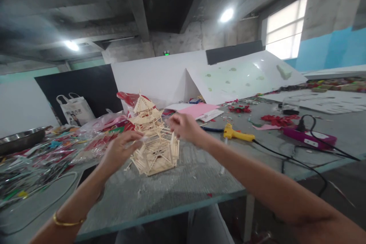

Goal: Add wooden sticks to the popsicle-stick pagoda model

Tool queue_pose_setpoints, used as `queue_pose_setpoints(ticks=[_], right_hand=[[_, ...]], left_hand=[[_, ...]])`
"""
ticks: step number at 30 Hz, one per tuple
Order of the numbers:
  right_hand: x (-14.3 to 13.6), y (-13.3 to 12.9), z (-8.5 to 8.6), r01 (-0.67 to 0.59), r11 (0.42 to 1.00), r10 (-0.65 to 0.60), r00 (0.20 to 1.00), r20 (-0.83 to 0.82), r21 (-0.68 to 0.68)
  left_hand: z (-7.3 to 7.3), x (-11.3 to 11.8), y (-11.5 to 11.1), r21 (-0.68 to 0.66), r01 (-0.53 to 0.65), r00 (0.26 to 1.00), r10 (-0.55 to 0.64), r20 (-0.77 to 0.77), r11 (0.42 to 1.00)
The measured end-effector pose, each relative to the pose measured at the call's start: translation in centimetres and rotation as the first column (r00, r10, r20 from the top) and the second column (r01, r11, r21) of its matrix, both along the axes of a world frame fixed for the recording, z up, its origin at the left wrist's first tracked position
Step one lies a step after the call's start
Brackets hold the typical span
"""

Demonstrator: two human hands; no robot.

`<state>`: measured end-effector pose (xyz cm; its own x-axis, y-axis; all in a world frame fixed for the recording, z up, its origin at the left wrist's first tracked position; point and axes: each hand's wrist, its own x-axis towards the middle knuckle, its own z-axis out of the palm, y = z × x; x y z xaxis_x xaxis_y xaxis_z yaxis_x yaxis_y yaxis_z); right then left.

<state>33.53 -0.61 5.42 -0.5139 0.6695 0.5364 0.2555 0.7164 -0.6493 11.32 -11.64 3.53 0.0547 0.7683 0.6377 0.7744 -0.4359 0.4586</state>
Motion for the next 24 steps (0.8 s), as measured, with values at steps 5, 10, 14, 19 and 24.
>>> queue_pose_setpoints(ticks=[5, 10, 14, 19, 24], right_hand=[[-2.5, 10.0, 2.1, 0.043, 0.886, -0.005, 0.997, 0.083, -0.463], [-7.4, 15.0, -0.8, -0.023, 0.781, 0.187, 0.962, 0.198, -0.625], [-10.6, 16.8, -2.4, -0.117, 0.726, 0.339, 0.918, 0.204, -0.677], [-13.0, 18.1, -3.1, -0.230, 0.650, 0.484, 0.860, 0.161, -0.725], [-14.0, 19.1, -4.0, -0.277, 0.578, 0.532, 0.841, 0.097, -0.767]], left_hand=[[0.8, -6.5, 4.0, -0.293, -0.228, 0.928, 0.299, 0.224, 0.928], [-0.2, -9.4, 9.1, -0.430, -0.209, 0.966, 0.253, 0.046, 0.878], [-1.1, -10.4, 11.5, -0.406, -0.238, 0.970, 0.200, -0.135, 0.883], [-2.9, -11.3, 13.4, -0.341, -0.241, 0.953, 0.156, -0.260, 0.909], [-4.1, -12.0, 14.7, -0.303, -0.234, 0.952, 0.155, -0.263, 0.924]])
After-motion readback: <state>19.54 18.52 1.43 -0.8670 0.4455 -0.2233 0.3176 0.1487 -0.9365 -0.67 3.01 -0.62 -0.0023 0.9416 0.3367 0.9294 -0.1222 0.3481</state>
